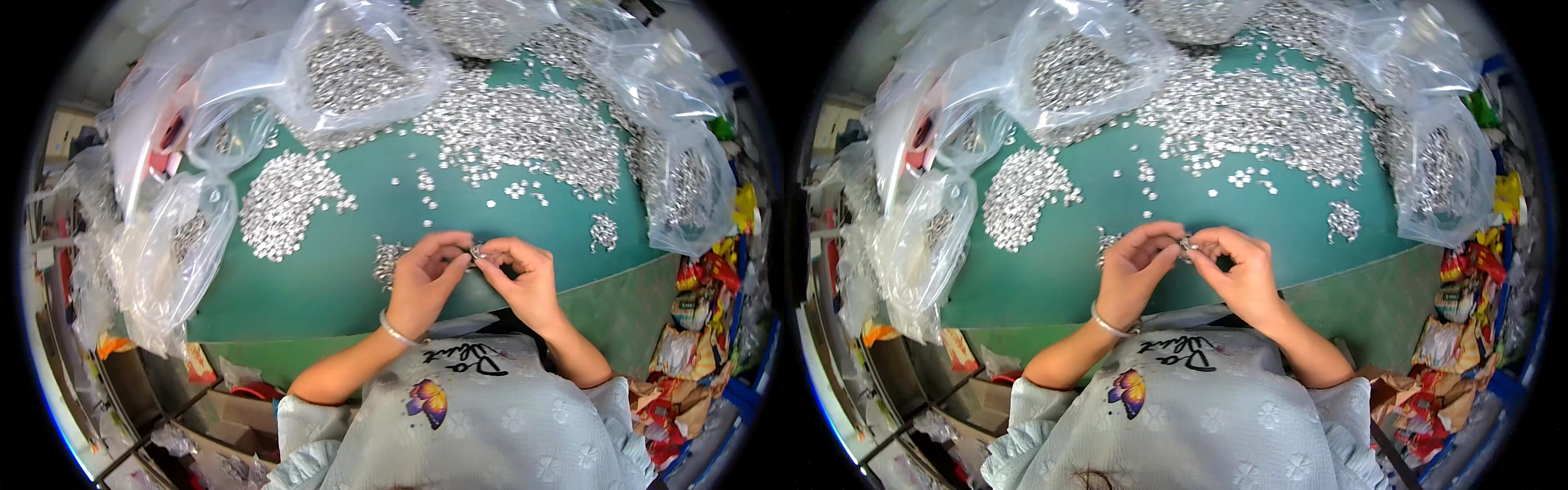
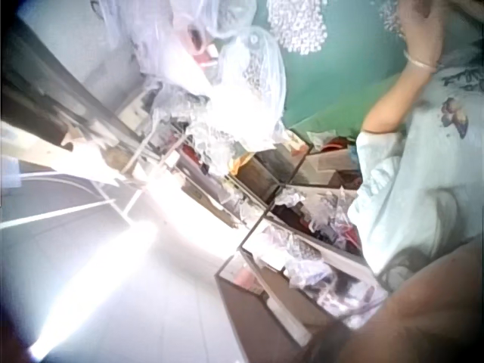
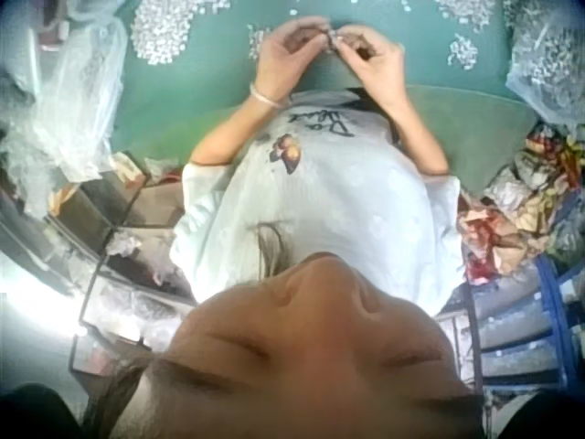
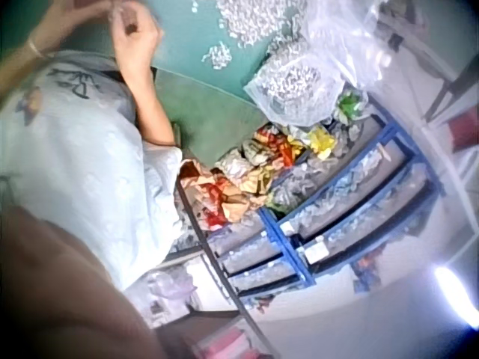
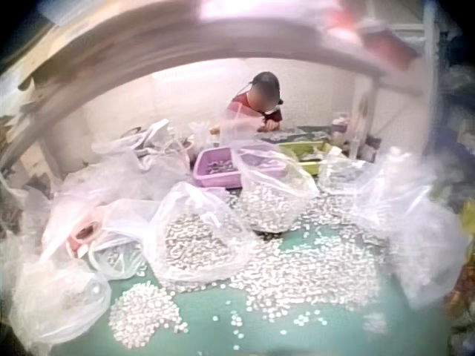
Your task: The person sorts small silver flower-shaped metal pieces by hand on a green workbench, moving them between bags and central piles.
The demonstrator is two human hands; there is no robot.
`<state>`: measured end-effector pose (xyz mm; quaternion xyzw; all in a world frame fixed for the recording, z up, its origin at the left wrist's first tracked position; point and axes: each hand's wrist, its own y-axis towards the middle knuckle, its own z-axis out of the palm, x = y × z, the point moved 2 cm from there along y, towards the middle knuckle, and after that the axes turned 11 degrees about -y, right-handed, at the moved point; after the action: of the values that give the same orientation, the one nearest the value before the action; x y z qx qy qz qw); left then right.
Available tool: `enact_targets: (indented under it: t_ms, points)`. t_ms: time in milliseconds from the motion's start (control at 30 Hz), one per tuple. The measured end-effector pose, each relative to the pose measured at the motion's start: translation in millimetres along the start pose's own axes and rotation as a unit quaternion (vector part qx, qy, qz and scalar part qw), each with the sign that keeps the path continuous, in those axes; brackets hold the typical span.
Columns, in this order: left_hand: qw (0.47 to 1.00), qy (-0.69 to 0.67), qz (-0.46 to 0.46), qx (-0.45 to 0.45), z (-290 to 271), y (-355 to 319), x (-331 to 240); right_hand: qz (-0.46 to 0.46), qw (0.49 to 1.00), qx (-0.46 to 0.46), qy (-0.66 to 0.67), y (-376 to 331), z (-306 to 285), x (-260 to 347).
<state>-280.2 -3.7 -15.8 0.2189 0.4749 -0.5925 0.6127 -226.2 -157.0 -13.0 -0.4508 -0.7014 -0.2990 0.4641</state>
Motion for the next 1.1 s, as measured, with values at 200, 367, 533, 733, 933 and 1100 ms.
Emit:
enact_targets:
  t_ms: [200, 367, 533, 733, 933, 1100]
  points:
    - [0.941, 0.294, 0.168, -0.020, -33.5, -4.8, -34.6, -0.049, 0.913, -0.231, -0.332, -2.6, -91.8, -29.1]
    - [0.873, 0.405, 0.265, -0.065, -57.6, -16.4, -34.3, -0.062, 0.808, -0.194, -0.553, -8.2, -120.8, -47.9]
    - [0.807, 0.551, 0.212, -0.013, -49.5, -26.4, -12.9, -0.118, 0.912, -0.153, -0.362, -0.3, -71.6, -11.3]
    - [0.883, 0.420, 0.203, 0.043, -55.9, -29.7, -10.7, -0.126, 0.918, 0.045, -0.373, -4.1, 20.3, 4.1]
    - [0.884, 0.381, 0.269, -0.027, -72.2, -27.1, -18.9, -0.172, 0.934, 0.084, -0.302, 4.5, 62.6, 15.4]
    - [0.888, 0.386, 0.244, -0.055, -77.6, -36.1, -16.8, -0.132, 0.963, 0.093, -0.216, 8.6, 37.1, 17.5]
